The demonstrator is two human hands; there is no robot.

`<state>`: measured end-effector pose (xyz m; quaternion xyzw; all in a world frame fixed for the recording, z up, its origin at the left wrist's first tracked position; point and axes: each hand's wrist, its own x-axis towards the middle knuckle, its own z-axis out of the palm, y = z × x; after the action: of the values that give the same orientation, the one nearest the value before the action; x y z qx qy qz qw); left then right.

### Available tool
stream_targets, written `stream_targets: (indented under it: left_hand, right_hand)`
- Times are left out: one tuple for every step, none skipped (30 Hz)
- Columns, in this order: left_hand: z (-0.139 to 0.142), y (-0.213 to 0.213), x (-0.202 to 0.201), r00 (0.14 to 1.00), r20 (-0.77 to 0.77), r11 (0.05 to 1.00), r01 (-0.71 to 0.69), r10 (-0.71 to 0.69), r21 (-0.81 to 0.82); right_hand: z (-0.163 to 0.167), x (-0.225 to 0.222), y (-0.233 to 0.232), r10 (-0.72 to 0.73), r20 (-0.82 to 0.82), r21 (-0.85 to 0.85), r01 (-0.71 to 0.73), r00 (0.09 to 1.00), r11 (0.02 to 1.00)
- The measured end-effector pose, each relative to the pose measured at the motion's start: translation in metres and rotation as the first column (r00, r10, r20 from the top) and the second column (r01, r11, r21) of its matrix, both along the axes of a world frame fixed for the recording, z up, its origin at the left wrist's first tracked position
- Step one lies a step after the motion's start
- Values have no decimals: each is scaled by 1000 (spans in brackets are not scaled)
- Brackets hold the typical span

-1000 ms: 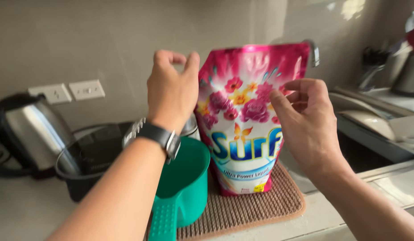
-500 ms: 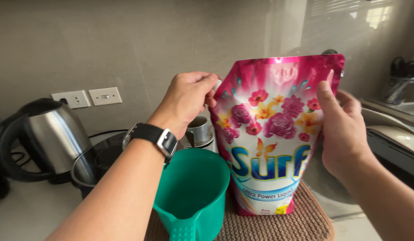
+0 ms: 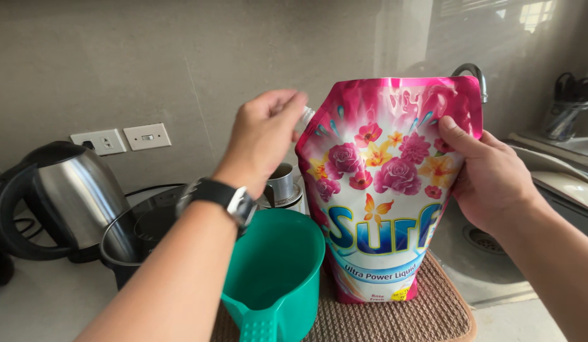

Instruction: The person unscrews the rear grille of a tower fan with a screwdriver and removes the cylindrical inner filter, setting the screwdriver on a shelf. They then pour detergent from a Surf pouch into a green scoop, fill the scoop with water at the kitchen sink, and carry the soapy water back toward the fan.

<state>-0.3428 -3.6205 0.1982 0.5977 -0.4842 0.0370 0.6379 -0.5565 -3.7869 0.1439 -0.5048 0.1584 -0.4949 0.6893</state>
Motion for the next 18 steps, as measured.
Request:
stream_targets:
  left_hand:
    - [-1, 3, 4, 996, 2, 996, 93, -93, 1]
    - [-3, 6, 7, 984, 0, 984, 180, -180, 4]
    - [-4, 8, 10, 983, 21, 983, 181, -181, 15]
    - [-3, 9, 14, 983, 44, 984, 179, -180, 21]
    - [-1, 9, 17, 981, 76, 983, 180, -181, 26]
    - [-1, 10, 19, 985, 70, 987, 156, -159, 44]
    - [0, 11, 20, 989, 58, 989, 134, -138, 68]
    - [0, 11, 20, 992, 42, 990, 113, -117, 90]
    - [0, 11, 21, 997, 38, 992, 57, -61, 109]
    - [1, 11, 22, 999, 36, 992, 1, -6, 125]
    - [0, 12, 22, 998, 34, 989, -52, 47, 140]
    - [0, 12, 24, 994, 58, 984, -98, 90, 149]
    - [0, 11, 26, 988, 80, 977, -142, 131, 158]
    - [-1, 12, 28, 980, 98, 968, -188, 174, 168]
    - [-2, 12, 30, 973, 117, 960, -219, 201, 176]
    - [-1, 12, 33, 964, 135, 951, -250, 227, 182]
    - [0, 14, 34, 955, 157, 942, -280, 253, 184]
    - [2, 16, 35, 936, 172, 938, -329, 307, 114]
  right_hand:
    - [0, 1, 0, -14, 5, 8, 14, 1000, 1000]
    - [-1, 2, 2, -2, 36, 6, 2, 999, 1000]
    - [-2, 3, 3, 16, 64, 2, -16, 998, 1000]
    - [-1, 6, 6, 37, 94, -7, -36, 995, 999]
    - [1, 8, 7, 52, 116, 1, -53, 992, 999]
    - [1, 8, 11, 62, 143, 12, -64, 988, 998]
    - [0, 8, 16, 69, 167, 30, -75, 984, 997]
    - [1, 7, 19, 66, 169, 40, -73, 983, 997]
    - [2, 7, 23, 67, 169, 49, -76, 983, 996]
    - [4, 8, 26, 68, 169, 54, -78, 983, 996]
    - [6, 8, 29, 91, 172, 37, -98, 981, 994]
    - [8, 9, 33, 110, 181, 20, -116, 977, 993]
    - [11, 10, 35, 129, 188, 4, -132, 974, 991]
    - [14, 9, 37, 119, 174, 7, -123, 977, 992]
    - [18, 8, 39, 112, 157, 11, -115, 981, 993]
    - [23, 9, 40, 105, 140, 14, -107, 985, 994]
    - [29, 9, 41, 104, 153, -16, -103, 983, 995]
    - [36, 9, 41, 104, 169, -48, -98, 980, 994]
